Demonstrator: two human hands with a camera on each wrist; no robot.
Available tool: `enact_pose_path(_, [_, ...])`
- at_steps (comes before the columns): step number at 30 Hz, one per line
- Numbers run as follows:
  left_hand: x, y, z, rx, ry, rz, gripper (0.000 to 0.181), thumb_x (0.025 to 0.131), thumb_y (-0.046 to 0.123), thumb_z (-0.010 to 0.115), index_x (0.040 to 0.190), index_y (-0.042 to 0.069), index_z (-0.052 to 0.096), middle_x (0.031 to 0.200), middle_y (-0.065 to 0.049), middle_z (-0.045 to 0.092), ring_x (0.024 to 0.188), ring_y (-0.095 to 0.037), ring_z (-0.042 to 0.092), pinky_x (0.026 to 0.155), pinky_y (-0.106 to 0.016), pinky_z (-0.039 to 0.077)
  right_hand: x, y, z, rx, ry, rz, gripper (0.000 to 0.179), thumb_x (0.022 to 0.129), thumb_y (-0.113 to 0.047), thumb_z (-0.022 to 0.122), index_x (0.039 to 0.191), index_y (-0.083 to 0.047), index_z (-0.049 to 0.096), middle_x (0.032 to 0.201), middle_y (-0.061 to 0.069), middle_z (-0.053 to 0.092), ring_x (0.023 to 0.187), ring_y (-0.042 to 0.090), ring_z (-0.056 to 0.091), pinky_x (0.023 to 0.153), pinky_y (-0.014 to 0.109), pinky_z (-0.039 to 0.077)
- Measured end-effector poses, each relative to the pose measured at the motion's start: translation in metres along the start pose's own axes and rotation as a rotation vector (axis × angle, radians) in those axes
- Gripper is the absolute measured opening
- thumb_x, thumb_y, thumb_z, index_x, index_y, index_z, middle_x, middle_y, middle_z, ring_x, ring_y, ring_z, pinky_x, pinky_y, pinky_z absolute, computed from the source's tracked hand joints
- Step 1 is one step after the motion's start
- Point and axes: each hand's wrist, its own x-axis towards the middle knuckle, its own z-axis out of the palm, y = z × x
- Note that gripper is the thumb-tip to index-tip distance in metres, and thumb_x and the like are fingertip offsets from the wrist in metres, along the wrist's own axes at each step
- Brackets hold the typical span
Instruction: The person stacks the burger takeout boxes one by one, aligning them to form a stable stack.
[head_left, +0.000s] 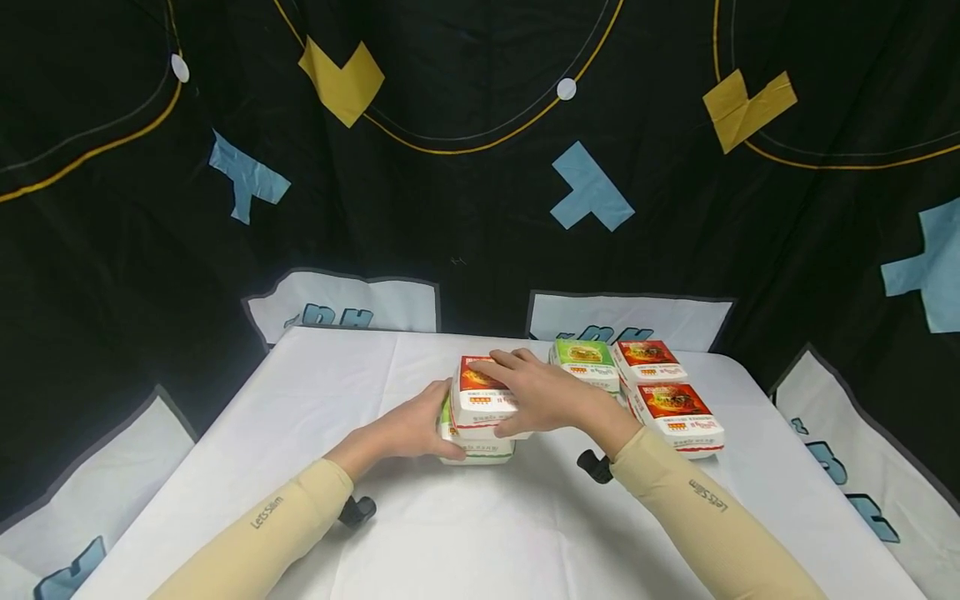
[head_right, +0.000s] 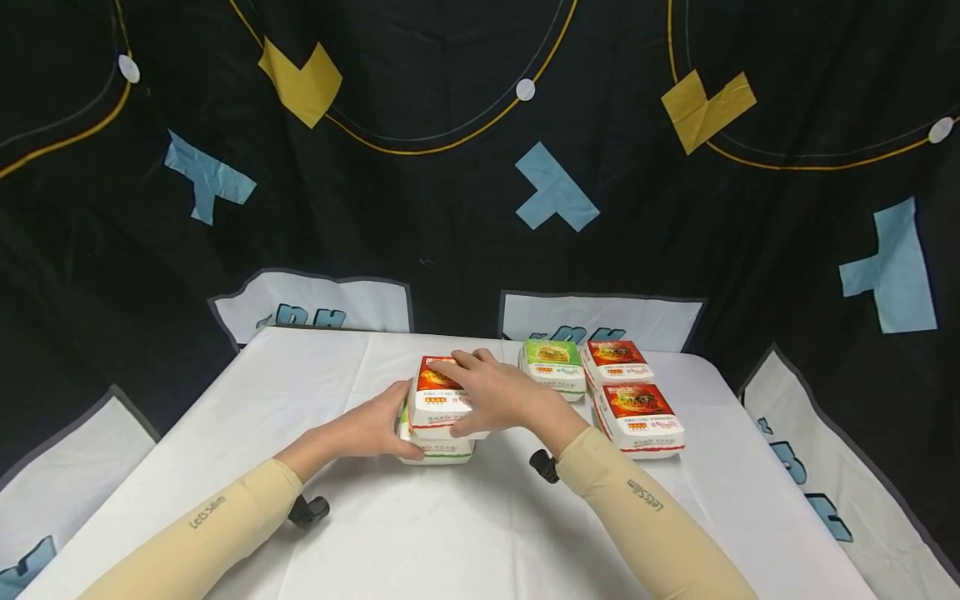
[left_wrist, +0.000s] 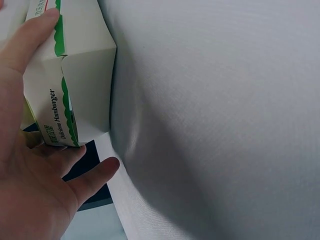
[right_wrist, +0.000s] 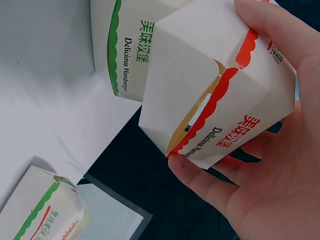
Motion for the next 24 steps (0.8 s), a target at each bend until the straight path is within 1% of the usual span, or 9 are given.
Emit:
enact_pose_path(3, [-0.0002, -0.0008, -0.0007, -0.009, 0.002, 0.01, 0.113, 0.065, 0.046, 0.093, 0.154, 0.027, 0.026, 0.146, 0.006, 0.043, 0.127, -0.01, 0.049, 0.11, -0.042, 0.044, 0.0021, -0.0002, 0.0014, -0.004, 0.006, -0.013, 0.094, 0.08, -0.055, 0.079, 0.157, -0.037, 0.03, 0.162, 0.0, 0.032, 0.137, 0.022, 0.037, 0.096, 0.039, 0.051])
enact_pose_path(7, [0.0018, -0.0034, -0.0005, -0.016, 0.01, 0.048, 0.112, 0.064, 0.044, 0.094, 0.152, 0.03, 0.027, 0.143, 0.007, 0.045, 0.129, -0.01, 0.048, 0.111, -0.042, 0.043, 0.0041, -0.0016, 0.0017, -0.005, 0.012, -0.028, 0.093, 0.08, -0.056, 0.078, 0.157, -0.039, 0.029, 0.162, 0.0, 0.032, 0.137, 0.023, 0.037, 0.094, 0.037, 0.053])
enact_pose_path(10, [0.0032, -0.0051, -0.0003, -0.02, 0.014, 0.063, 0.109, 0.064, 0.042, 0.095, 0.15, 0.032, 0.029, 0.142, 0.009, 0.045, 0.128, -0.009, 0.048, 0.11, -0.041, 0.042, 0.005, -0.0026, 0.0011, -0.007, 0.016, -0.037, 0.092, 0.08, -0.056, 0.077, 0.157, -0.039, 0.03, 0.162, 0.001, 0.033, 0.137, 0.024, 0.037, 0.094, 0.039, 0.053])
enact_pose_path(13, [0.0049, -0.0051, -0.0009, -0.044, 0.023, 0.094, 0.105, 0.063, 0.04, 0.095, 0.147, 0.03, 0.033, 0.14, 0.009, 0.046, 0.126, -0.009, 0.049, 0.111, -0.042, 0.042, 0.0055, -0.0027, -0.0003, -0.012, 0.024, -0.041, 0.092, 0.081, -0.057, 0.077, 0.157, -0.039, 0.029, 0.162, 0.001, 0.033, 0.138, 0.024, 0.037, 0.096, 0.041, 0.052])
enact_pose_path(17, [0.0048, -0.004, -0.0007, -0.096, 0.016, 0.118, 0.106, 0.064, 0.036, 0.096, 0.148, 0.031, 0.031, 0.138, 0.014, 0.047, 0.124, -0.007, 0.05, 0.111, -0.04, 0.041, 0.0052, -0.0034, -0.0001, -0.009, 0.034, -0.05, 0.091, 0.082, -0.056, 0.076, 0.157, -0.041, 0.029, 0.162, 0.001, 0.034, 0.138, 0.023, 0.037, 0.098, 0.042, 0.051])
enact_pose_path(20, [0.003, -0.0032, -0.0003, -0.124, 0.007, 0.11, 0.111, 0.065, 0.034, 0.096, 0.151, 0.034, 0.025, 0.14, 0.019, 0.046, 0.126, -0.004, 0.049, 0.112, -0.039, 0.04, 0.005, -0.0043, 0.0012, 0.001, 0.037, -0.062, 0.09, 0.082, -0.055, 0.077, 0.157, -0.042, 0.028, 0.161, 0.002, 0.034, 0.137, 0.023, 0.037, 0.097, 0.042, 0.052])
enact_pose_path(24, [0.0015, -0.0035, 0.0, -0.126, 0.015, 0.111, 0.114, 0.065, 0.033, 0.096, 0.152, 0.034, 0.022, 0.14, 0.021, 0.046, 0.127, -0.003, 0.049, 0.112, -0.04, 0.039, 0.006, -0.0049, 0.0021, 0.003, 0.049, -0.074, 0.091, 0.082, -0.057, 0.076, 0.157, -0.043, 0.027, 0.161, 0.002, 0.035, 0.137, 0.023, 0.038, 0.095, 0.041, 0.053])
